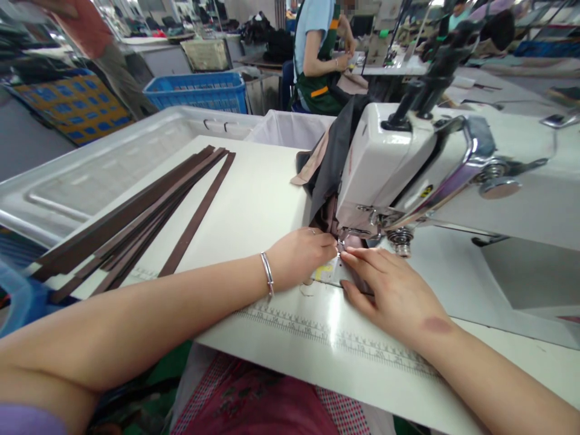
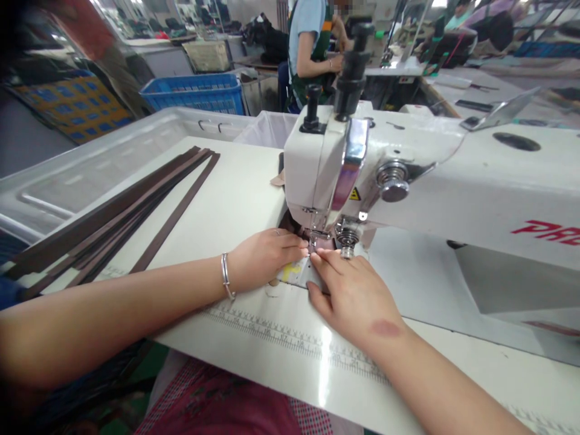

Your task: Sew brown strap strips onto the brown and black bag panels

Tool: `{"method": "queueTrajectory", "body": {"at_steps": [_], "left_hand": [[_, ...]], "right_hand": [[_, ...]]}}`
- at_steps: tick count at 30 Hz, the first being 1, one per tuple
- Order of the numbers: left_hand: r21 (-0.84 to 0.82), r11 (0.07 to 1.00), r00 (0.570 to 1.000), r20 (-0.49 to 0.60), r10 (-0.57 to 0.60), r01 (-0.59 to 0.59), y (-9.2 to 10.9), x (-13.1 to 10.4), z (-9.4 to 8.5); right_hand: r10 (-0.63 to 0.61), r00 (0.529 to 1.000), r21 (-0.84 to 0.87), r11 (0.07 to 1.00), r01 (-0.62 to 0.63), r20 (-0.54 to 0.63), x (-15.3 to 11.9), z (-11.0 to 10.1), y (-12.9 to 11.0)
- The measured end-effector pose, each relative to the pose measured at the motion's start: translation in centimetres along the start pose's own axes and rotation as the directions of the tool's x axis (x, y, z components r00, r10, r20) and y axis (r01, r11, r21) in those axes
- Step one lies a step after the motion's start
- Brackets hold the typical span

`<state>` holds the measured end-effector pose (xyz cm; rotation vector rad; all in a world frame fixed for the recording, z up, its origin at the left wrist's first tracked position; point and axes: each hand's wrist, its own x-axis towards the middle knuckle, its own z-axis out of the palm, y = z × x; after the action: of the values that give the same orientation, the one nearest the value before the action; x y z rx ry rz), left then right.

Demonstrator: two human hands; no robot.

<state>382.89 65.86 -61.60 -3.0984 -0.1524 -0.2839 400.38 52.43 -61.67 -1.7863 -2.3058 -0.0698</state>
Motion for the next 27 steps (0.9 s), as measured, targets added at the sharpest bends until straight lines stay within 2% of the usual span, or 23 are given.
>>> {"method": "queueTrajectory", "body": {"at_steps": [8,20,24,27], "left_hand": [[0.0,0.998,0.998,-0.011,-0.058,0.058,-0.6,0.9,0.3],[-0.033,0.999,0.999,0.0,-0.035,0.035,-1.2,0.8,0.3],[0.076,0.995,0.998,0.002,0.067,-0.067,-2.3,1.2,-0.1],[0.175,0.976,0.991,-0.005,0.13,-0.127,-4.3,1.5,-1.5]], "right_hand": [[0.073,0.997,0.02,0.997,-0.073,-0.002,0.6,0.4,0.4],[0.078,0.996,0.056,0.996,-0.076,-0.031,0.6,0.7,0.3],[0.085,0.994,0.063,0.995,-0.081,-0.067,0.7,1.0,0.2],[0.087,0.991,0.069,0.994,-0.08,-0.105,0.5,1.3,0.3]]}}
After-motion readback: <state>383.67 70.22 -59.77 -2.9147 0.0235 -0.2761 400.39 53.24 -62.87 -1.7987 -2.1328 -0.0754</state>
